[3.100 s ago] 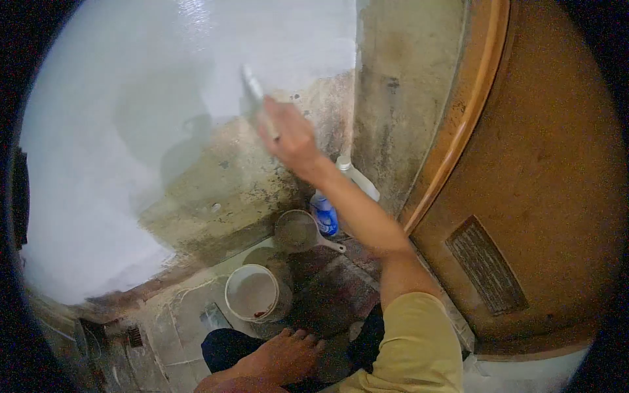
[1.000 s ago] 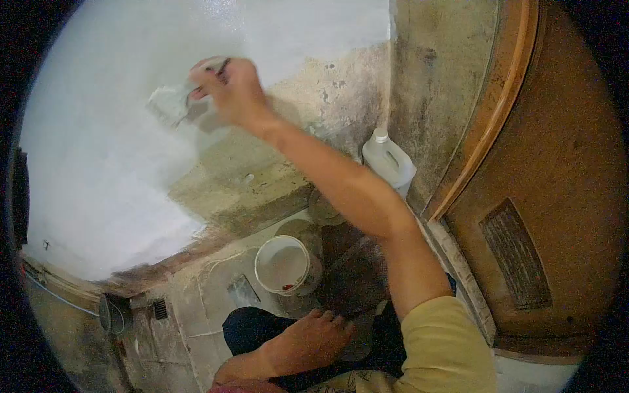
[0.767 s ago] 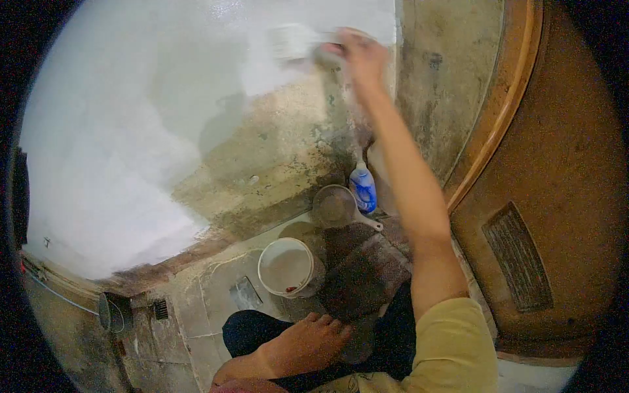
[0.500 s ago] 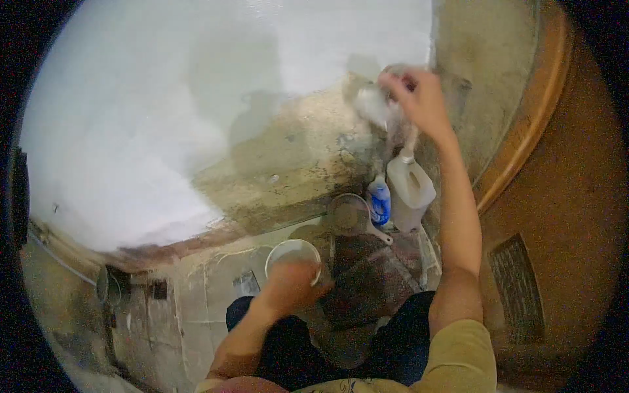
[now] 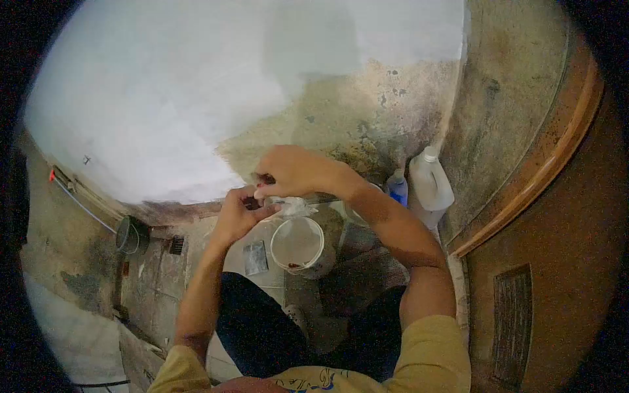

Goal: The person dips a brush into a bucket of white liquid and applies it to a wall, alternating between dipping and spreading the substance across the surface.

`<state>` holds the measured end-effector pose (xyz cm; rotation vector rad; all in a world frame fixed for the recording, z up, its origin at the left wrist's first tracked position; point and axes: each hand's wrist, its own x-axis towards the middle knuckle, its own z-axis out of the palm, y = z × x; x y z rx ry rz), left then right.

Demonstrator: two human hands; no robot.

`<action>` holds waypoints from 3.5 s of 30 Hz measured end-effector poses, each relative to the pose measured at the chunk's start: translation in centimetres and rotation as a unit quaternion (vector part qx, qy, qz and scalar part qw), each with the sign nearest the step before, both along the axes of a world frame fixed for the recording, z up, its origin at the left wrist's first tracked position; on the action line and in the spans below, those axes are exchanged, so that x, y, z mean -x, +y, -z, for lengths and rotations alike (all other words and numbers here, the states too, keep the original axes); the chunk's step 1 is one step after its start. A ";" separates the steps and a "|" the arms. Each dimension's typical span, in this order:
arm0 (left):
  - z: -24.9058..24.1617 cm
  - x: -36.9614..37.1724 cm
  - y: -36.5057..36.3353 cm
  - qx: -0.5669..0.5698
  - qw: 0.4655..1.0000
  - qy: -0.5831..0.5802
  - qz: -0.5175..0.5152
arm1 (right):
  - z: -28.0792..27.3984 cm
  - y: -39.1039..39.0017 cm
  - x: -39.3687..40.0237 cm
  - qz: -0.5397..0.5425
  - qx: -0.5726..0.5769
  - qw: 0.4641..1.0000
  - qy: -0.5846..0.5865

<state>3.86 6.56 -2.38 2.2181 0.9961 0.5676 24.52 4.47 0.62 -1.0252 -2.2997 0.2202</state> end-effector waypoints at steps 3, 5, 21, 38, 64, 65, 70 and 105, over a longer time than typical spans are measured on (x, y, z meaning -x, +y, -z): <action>0.2 -0.6 1.3 -0.001 0.996 -0.006 0.091 | 0.8 0.6 0.5 -0.044 0.049 0.998 0.000; 1.1 -0.5 2.7 -0.034 0.992 0.014 0.121 | 1.3 0.7 0.7 -0.061 0.073 0.995 0.007; 20.5 0.9 7.5 -0.053 0.926 0.267 0.260 | 6.5 2.7 -8.8 0.155 -0.108 0.979 -0.077; 26.6 -1.3 5.9 -0.091 0.969 0.185 0.135 | 5.8 3.0 -9.0 0.243 0.150 0.938 -0.194; 17.3 8.6 4.0 0.149 0.950 -0.264 -0.067 | 6.2 4.2 -11.4 0.207 0.165 0.961 -0.076; 17.1 8.9 5.5 0.100 0.946 -0.305 -0.051 | 6.1 4.4 -11.8 0.206 0.165 0.961 -0.078; 4.0 1.7 10.3 -0.155 0.889 -0.429 -0.048 | 6.3 4.8 -12.9 0.217 0.092 0.969 -0.079; 6.2 9.5 19.6 -0.313 0.788 -0.429 -0.311 | -2.3 -1.9 -12.9 0.352 -0.205 0.875 0.260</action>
